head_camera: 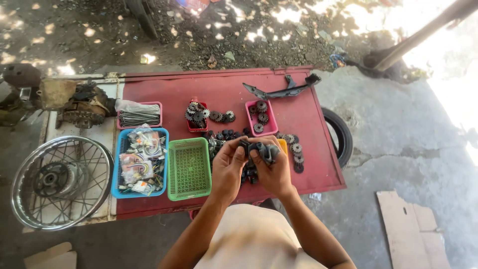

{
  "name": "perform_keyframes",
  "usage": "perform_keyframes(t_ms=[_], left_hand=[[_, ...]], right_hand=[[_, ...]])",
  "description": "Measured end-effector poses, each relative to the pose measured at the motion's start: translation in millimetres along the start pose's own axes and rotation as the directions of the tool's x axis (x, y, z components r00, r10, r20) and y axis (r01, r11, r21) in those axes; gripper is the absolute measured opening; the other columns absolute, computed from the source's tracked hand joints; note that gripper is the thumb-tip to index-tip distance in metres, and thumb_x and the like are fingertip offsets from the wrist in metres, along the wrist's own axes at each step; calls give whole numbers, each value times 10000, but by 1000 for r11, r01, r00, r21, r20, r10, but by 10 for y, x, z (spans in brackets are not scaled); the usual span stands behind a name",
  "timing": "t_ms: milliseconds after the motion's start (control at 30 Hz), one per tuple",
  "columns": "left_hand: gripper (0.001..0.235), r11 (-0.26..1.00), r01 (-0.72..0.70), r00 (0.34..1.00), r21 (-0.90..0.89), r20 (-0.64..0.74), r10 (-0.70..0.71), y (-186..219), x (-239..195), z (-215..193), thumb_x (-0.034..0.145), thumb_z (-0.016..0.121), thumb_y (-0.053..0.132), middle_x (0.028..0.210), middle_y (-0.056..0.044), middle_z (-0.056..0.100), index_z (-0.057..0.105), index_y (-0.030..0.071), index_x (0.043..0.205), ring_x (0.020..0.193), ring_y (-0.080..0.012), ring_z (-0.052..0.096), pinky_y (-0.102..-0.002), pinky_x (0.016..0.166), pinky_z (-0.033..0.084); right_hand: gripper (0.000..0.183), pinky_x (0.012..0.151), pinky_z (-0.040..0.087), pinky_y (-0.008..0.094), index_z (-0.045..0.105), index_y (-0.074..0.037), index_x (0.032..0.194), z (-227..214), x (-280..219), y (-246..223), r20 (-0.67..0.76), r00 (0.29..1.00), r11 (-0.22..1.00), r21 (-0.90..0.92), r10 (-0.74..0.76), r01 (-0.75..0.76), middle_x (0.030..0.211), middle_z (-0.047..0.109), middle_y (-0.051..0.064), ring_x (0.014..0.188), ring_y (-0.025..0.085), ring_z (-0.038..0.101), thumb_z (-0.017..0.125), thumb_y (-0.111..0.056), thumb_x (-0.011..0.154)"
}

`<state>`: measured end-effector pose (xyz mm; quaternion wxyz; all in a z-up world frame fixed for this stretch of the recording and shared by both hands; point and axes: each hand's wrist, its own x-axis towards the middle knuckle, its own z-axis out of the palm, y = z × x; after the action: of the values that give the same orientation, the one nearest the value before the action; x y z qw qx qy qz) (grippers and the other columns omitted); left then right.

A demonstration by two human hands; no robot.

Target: Cleaning and inspecting motorcycle engine gears and components with a rag at a workbench.

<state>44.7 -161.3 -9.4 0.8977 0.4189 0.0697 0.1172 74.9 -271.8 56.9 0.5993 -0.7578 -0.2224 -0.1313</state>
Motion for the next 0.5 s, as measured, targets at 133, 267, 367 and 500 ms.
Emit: perform_keyframes(t_ms=[133,267,367,500], left_hand=[[283,999,-3,1000,40,-11,4,-326,-110,153,1029,585,57,1071,-196,752,637,-84,1270,942,-190,725,-384,930,608],[270,1000,-18,997,2,-81,18,-430,-165,358,1040,574,70,996,-151,728,636,-77,1258,880,-165,714,-342,886,606],[275,999,-41,996,16,-76,42,-366,-277,472,1044,574,86,994,-141,727,645,-72,1258,890,-155,702,-334,883,602],[291,982,-107,994,153,29,104,-152,-261,445,1025,592,59,1076,-185,722,641,-69,1281,990,-203,688,-386,925,594]], right_hand=[[164,716,516,315,751,-77,984,-309,-47,197,18,1000,998,56,14,-15,885,693,61,719,193,647,637,-192,1010],[186,767,537,332,761,-62,1067,-482,-38,201,71,997,988,151,2,-13,927,703,84,777,178,666,630,-181,1012],[161,652,538,309,751,-47,1008,-640,-3,244,155,986,977,192,60,-90,754,672,82,658,176,668,674,-188,992],[232,473,548,284,750,-4,941,-716,58,269,245,937,904,287,249,-316,484,616,90,443,141,621,645,-198,1013]])
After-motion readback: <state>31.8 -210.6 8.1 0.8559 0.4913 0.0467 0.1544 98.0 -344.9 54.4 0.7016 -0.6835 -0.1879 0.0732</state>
